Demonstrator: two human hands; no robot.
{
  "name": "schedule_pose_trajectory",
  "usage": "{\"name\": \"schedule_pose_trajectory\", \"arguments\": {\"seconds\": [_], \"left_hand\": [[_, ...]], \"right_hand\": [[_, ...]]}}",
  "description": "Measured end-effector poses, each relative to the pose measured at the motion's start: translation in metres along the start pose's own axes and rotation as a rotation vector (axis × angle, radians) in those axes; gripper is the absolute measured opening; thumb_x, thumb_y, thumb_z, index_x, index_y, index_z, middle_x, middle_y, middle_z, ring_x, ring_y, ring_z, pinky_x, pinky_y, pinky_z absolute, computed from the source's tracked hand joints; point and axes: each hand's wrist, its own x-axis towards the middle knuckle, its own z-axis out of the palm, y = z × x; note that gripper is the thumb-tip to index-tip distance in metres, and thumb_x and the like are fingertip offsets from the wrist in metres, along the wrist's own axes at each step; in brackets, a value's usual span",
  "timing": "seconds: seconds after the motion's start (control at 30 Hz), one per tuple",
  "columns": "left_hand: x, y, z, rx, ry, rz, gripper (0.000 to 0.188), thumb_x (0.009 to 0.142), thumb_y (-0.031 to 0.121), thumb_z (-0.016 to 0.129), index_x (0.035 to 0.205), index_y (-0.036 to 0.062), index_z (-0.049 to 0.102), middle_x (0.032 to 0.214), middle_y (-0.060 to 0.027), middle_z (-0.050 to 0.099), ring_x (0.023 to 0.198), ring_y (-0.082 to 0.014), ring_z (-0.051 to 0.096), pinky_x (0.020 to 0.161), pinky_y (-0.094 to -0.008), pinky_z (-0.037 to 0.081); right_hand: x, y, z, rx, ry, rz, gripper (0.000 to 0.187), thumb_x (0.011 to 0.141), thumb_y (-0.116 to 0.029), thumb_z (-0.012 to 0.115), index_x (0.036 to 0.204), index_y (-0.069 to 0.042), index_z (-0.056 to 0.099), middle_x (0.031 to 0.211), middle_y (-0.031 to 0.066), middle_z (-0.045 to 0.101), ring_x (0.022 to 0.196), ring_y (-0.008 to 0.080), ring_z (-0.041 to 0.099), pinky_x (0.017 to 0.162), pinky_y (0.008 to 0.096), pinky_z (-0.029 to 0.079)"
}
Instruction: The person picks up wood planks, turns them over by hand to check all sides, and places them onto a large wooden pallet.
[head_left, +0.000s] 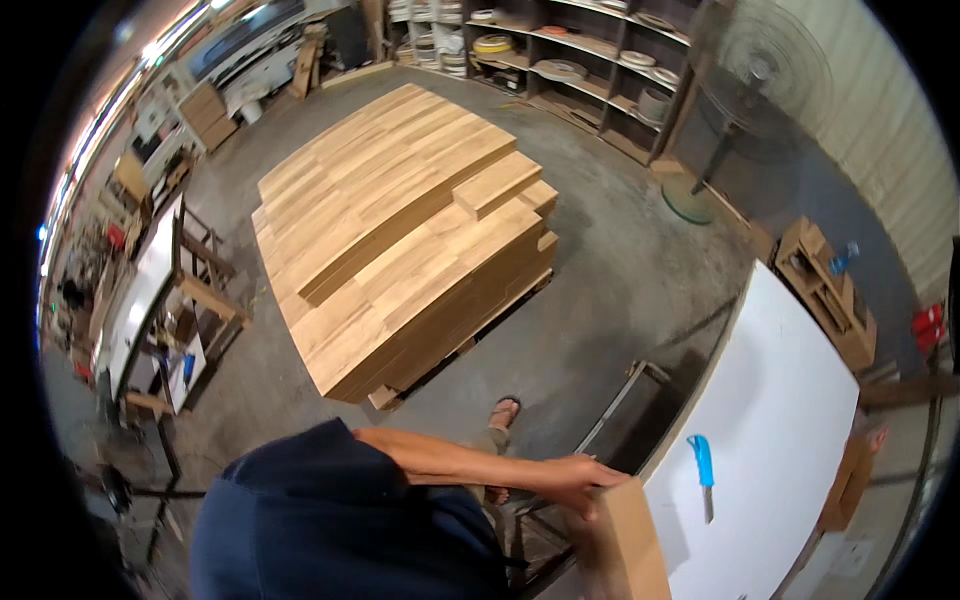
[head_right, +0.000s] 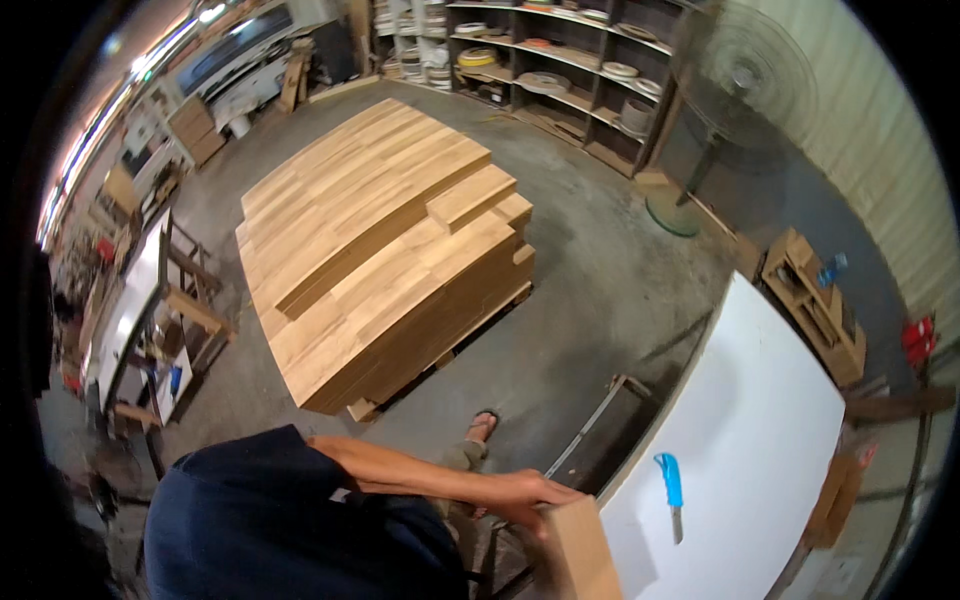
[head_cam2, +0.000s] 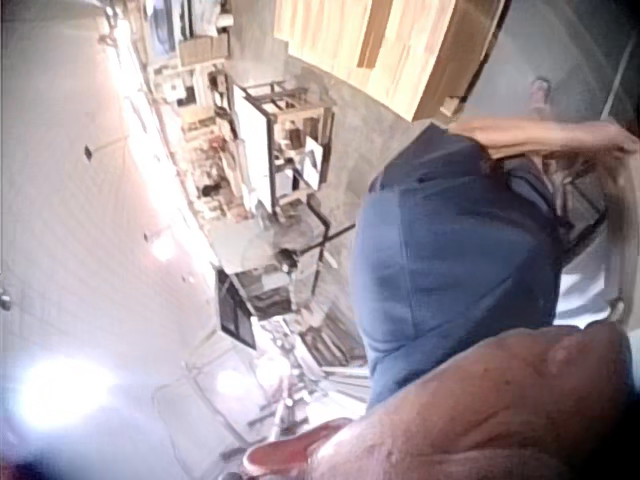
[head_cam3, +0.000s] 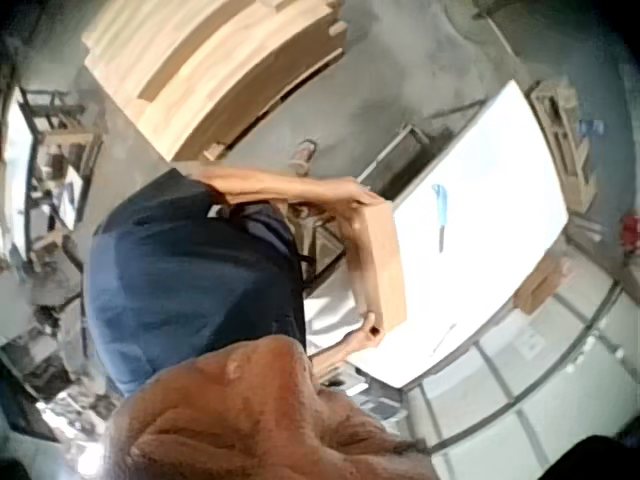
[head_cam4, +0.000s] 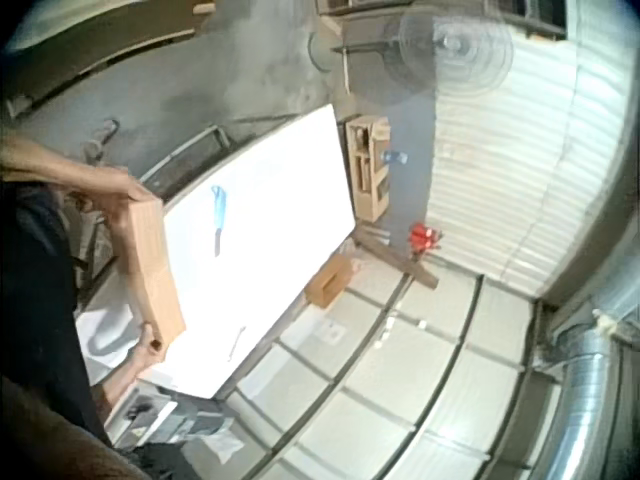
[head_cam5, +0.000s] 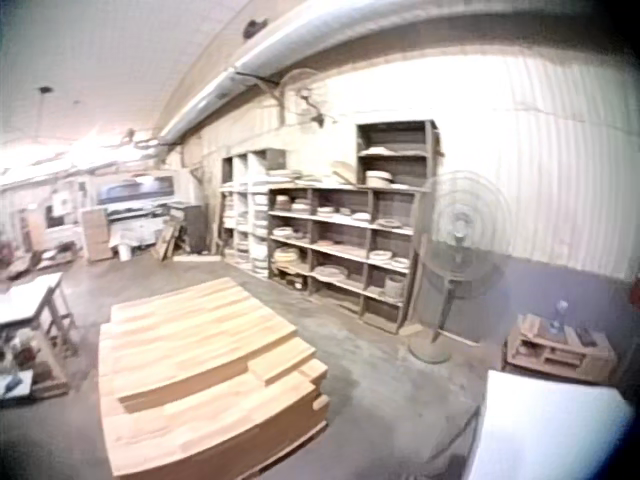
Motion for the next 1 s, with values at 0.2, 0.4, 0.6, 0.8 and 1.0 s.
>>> {"name": "schedule_pose_trajectory", "arguments": {"seconds": [0.2,0.4,0.6,0.8,1.0], "left_hand": [[-0.081,0.004,-0.091,-0.009,0.277,-0.341,0.071,0.072,0.025,0.08,0.134,0.0083,0.051,0.129,-0.0149,0.058,0.11,-0.0257,0.061,0.089,-0.0335,0.05],[-0.145,-0.044,-0.166,0.089,0.599,-0.519,0.068,0.072,0.035,0.079,0.132,0.0136,0.055,0.096,-0.0115,0.071,0.076,-0.0171,0.063,0.073,-0.0301,0.05],[-0.172,-0.077,-0.253,-0.28,0.941,-0.609,0.044,0.075,0.025,0.08,0.113,0.0062,0.068,0.09,-0.004,0.07,0.078,-0.0112,0.06,0.073,-0.0299,0.049],[-0.156,-0.104,-0.369,-0.547,1.288,-0.628,0.031,0.079,0.013,0.077,0.106,0.001,0.07,0.094,-0.0061,0.07,0.085,-0.0139,0.063,0.08,-0.0295,0.051],[-0.14,-0.161,-0.479,-0.713,1.54,-0.672,0.028,0.077,0.01,0.078,0.101,-0.0021,0.071,0.089,-0.0081,0.07,0.077,-0.0144,0.064,0.072,-0.028,0.052]], "right_hand": [[0.042,-0.087,0.118,0.005,-0.377,-0.084,0.047,0.071,-0.014,0.082,0.108,0.006,0.062,0.104,0.0127,0.064,0.091,0.0209,0.056,0.081,0.0354,0.047],[0.103,-0.11,0.297,0.187,-0.908,-0.156,0.046,0.075,-0.003,0.072,0.117,0.005,0.057,0.109,0.0118,0.063,0.099,0.022,0.06,0.093,0.0347,0.045],[0.134,-0.162,0.498,-0.008,-1.162,-0.05,0.049,0.073,-0.001,0.074,0.118,0.005,0.057,0.111,0.0101,0.062,0.1,0.0191,0.058,0.091,0.0314,0.044],[0.137,-0.232,0.704,-0.146,-1.383,-0.035,0.052,0.078,-0.01,0.074,0.123,0.007,0.054,0.111,0.013,0.063,0.1,0.0212,0.06,0.088,0.0333,0.046],[0.144,-0.265,0.905,-0.25,-1.568,-0.088,0.046,0.08,-0.012,0.074,0.119,0.007,0.057,0.109,0.0137,0.065,0.095,0.0209,0.062,0.083,0.033,0.049]]}}
